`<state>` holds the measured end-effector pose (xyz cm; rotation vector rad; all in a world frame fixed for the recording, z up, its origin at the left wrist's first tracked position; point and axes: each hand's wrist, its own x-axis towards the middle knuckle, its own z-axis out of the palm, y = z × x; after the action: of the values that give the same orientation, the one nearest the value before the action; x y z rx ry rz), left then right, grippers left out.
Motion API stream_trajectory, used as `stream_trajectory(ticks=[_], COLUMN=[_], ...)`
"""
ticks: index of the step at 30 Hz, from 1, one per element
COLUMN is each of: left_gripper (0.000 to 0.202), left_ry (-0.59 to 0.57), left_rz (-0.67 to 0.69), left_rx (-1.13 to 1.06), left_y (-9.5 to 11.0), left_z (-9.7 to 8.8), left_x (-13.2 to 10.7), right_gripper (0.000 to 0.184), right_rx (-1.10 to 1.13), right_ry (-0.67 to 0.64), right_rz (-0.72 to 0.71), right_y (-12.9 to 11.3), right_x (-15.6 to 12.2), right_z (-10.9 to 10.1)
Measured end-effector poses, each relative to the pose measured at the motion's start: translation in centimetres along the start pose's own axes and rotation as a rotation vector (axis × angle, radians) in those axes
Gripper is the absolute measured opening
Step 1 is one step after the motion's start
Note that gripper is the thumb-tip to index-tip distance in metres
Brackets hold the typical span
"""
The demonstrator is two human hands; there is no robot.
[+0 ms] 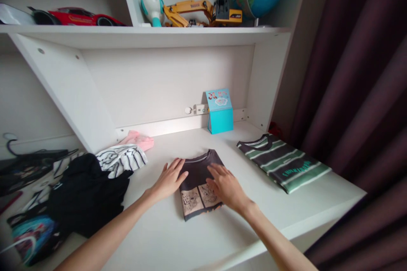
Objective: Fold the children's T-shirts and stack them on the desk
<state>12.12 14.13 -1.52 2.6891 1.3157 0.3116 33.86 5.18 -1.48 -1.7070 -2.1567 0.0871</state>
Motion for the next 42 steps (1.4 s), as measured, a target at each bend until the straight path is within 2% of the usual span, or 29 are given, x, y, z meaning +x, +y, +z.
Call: stream_trajectory(ticks=[2, 5, 9, 14, 17, 19, 22, 25, 29, 32, 37, 42], left_gripper=[0.073, 0.088, 0.087, 0.089, 0.097, 0.095, 0.087, 0.083, 0.054, 0.042, 0.041, 0.048], left_ry=[-0.008, -0.054, -0.061, -0.089, -0.121, -0.147, -0.164, -0.163, -0.039, 0.042, 0.043, 0.076], left_rz=[-0.036, -0.102, -0.101, -0.116, -0.112, -0.054, -0.007, -0.069, -0.122, -0.182, -0.365, -0.434], left_rx=[0.015, 0.020, 0.019, 0.006, -0.008, -0.020, -0.051, -0.088, -0.165, -0.321, -0.795, -1.049], left_y=[0.4, 0.2, -0.9, -0.5, 0.7, 1.6, 2.4, 2.7, 2.2, 1.6, 1.5, 3.5], left_z=[0.9, 2.4, 3.2, 2.1, 1.5, 1.3, 1.0, 0.3, -0.4, 0.0, 1.2, 0.9], left_x=[0.9, 2.0, 2.9, 2.5, 0.2, -2.1, -5.3, -6.6, -5.5, -3.6, -2.0, -2.6], right_gripper=[0.057, 0.067, 0.071, 0.072, 0.077, 0.079, 0.072, 0.064, 0.038, 0.031, 0.031, 0.012], right_rx=[-0.034, -0.022, -0.033, -0.006, 0.018, 0.010, -0.004, -0.029, -0.060, 0.007, 0.083, 0.121], right_ry=[-0.012, -0.136, -0.217, -0.239, -0.282, -0.285, -0.243, -0.173, -0.106, -0.111, -0.098, -0.079], right_rz=[0.047, 0.080, 0.138, 0.147, 0.114, 0.073, 0.032, 0.107, 0.328, 0.400, 0.464, 0.450], right_y=[1.9, 3.7, 4.0, 3.5, 2.8, 2.2, 1.9, 2.4, 3.5, 4.0, 5.1, 6.4], right_x=[2.8, 6.0, 7.3, 6.5, 4.1, 1.8, -1.5, -2.7, -1.6, -0.3, 0.7, 0.0], right_z=[0.6, 2.3, 4.2, 3.3, 2.4, 2.3, 2.2, 1.5, 0.3, 0.2, 0.5, -0.2])
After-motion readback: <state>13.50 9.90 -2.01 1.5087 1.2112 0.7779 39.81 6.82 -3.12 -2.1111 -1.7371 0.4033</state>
